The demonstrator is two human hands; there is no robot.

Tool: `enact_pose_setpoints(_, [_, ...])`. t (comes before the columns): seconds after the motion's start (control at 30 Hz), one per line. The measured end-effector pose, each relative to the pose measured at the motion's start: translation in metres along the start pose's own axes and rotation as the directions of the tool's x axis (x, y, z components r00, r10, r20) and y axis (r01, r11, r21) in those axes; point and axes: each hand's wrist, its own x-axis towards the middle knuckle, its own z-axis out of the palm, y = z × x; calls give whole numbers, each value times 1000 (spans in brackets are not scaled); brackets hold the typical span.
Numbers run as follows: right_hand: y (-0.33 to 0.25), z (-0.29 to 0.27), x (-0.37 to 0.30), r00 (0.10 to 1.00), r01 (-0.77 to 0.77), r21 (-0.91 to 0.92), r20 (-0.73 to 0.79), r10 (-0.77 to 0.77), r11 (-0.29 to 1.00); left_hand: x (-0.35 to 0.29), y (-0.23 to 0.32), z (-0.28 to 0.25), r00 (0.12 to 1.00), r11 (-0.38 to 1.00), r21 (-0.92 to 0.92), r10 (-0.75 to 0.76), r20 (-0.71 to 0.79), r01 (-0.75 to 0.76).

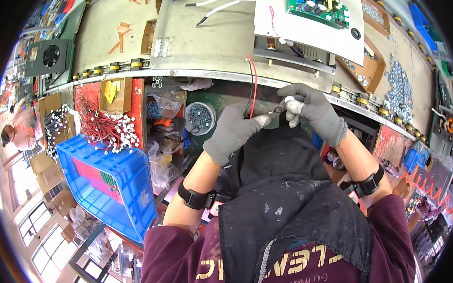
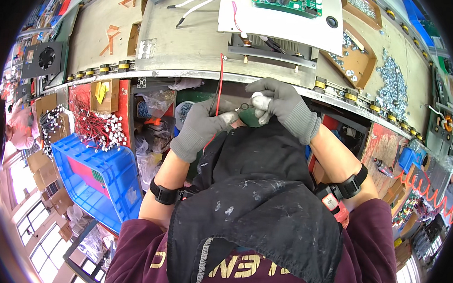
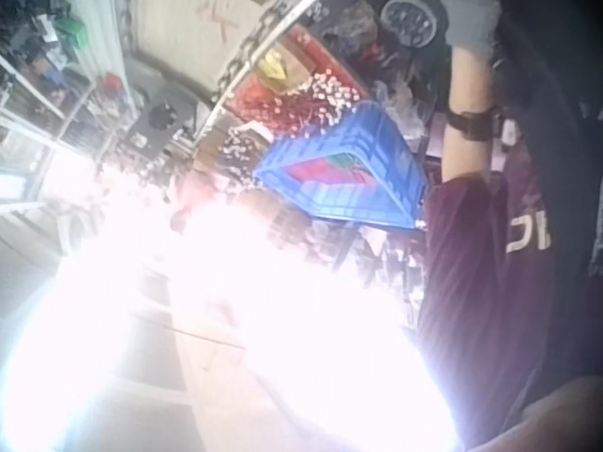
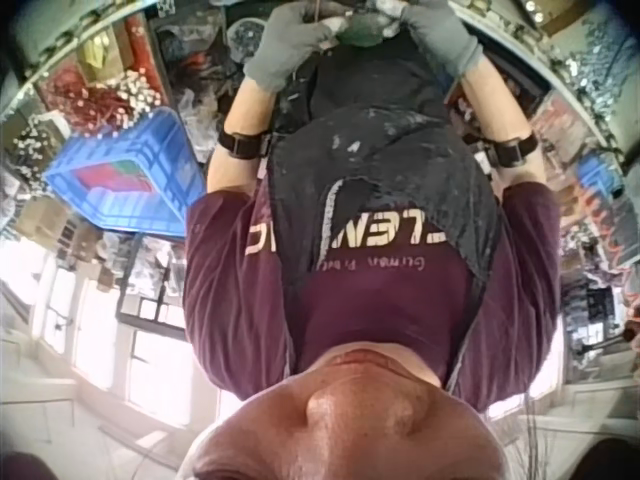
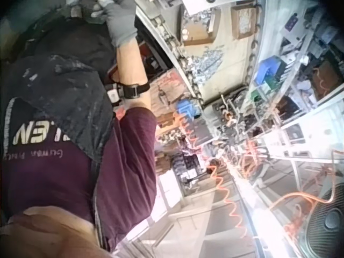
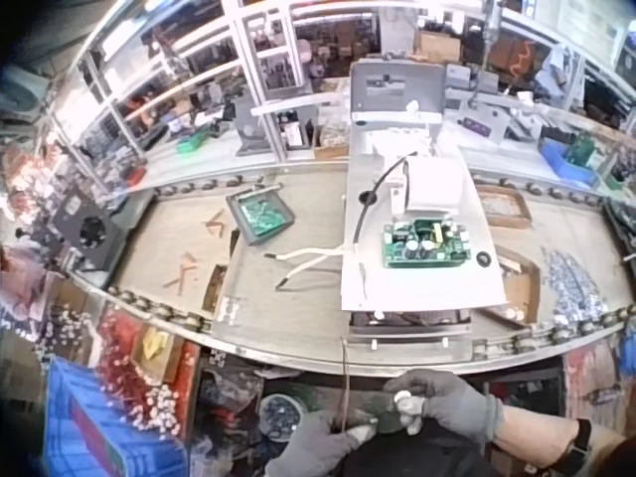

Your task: Assembling and wiring an industrial power inverter component on a factory line, including securing circuit boards and a cooling fan using a pneumatic screwdriver.

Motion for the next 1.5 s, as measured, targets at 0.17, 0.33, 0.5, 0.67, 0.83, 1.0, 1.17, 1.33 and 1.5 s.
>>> enact_pose_setpoints(0.17, [3,-8,-5,1000,26,-24,-13,-27,999,9,3,9,998,995,81,-55,37,51])
enact_pose_setpoints(0.33, [9,-10,-8,993,95,-15,69,-94,995,13,10,18,999,999,15,-32,43,32])
enact_pose_setpoints(0.5, [10,-15,-9,987,55,167,139,-79,984,20,6,18,1000,976,217,-19,23,13])
enact_pose_setpoints(0.67, [21,-20,-7,967,47,352,217,-131,935,21,3,25,996,938,340,85,-17,-74])
enact_pose_setpoints(0.83, [8,-13,-8,997,13,230,66,-29,973,18,13,34,990,865,501,91,-111,-24])
enact_pose_setpoints(1.0, [14,-7,-7,999,-19,128,-36,24,992,23,0,38,975,844,536,146,-169,-34])
enact_pose_setpoints(1.17, [24,-20,-4,996,10,-10,-88,-11,1000,24,-5,43,974,838,546,120,-193,5])
enact_pose_setpoints(1.33, [24,-99,16,748,312,-892,17,-663,329,19,8,6,928,511,813,74,-366,280])
enact_pose_setpoints(1.5, [49,-157,53,823,243,-892,-19,-567,382,87,24,55,804,824,564,364,-470,-43])
